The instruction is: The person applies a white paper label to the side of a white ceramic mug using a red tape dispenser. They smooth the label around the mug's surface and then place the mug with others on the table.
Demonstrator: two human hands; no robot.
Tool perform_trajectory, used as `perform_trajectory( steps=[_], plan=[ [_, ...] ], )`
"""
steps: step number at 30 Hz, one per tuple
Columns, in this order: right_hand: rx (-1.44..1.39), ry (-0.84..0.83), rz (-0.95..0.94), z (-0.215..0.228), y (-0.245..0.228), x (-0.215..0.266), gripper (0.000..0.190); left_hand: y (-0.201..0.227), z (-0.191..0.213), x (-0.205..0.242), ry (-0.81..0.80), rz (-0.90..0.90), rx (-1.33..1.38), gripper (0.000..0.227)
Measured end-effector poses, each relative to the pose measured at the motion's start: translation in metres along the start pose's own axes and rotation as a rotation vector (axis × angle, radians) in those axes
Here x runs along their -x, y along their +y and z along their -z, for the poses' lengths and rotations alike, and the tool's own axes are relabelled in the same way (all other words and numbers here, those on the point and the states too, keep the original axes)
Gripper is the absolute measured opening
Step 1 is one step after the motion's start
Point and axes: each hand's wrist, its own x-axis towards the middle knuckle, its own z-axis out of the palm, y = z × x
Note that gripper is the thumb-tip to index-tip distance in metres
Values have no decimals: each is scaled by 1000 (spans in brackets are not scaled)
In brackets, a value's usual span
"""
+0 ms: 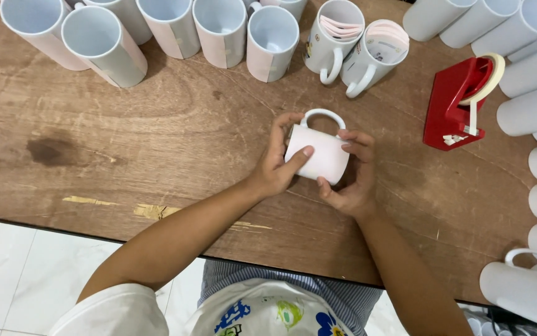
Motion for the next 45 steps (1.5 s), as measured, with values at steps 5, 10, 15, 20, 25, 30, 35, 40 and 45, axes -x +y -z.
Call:
perform_trajectory(
  steps=[5, 10, 15, 20, 25, 30, 35, 40, 45],
  plan=[
    [-25, -33, 1, 6, 3, -3, 61, 4, -2, 1, -88, -57, -122, 46],
    [110, -23, -40, 7, -1, -5, 46, 18, -2, -3, -101, -37, -136, 42],
    [190, -81, -55, 5, -5, -6, 51, 22, -7, -5, -72, -42, -175, 34],
    [230, -104, -72, 2, -1, -2, 54, 25, -7, -5, -64, -43, -179, 31],
    [246, -122, -61, 2, 1, 1, 51, 27, -8, -3, -72, -40, -201, 31],
    [241, -125, -71, 1, -2, -1, 49, 30, -7, -4, -69, -15, -258, 26],
    [264, -125, -52, -2, -2, -1, 57, 29, -4, -5, -80, -62, -249, 22],
    [300, -132, -21, 0, -3, -1, 57, 31, -6, -4, -64, -83, -257, 20],
    [274, -131, -45, 1, 1, 2, 51, 28, -5, -2, -68, -87, -245, 23]
  ],
)
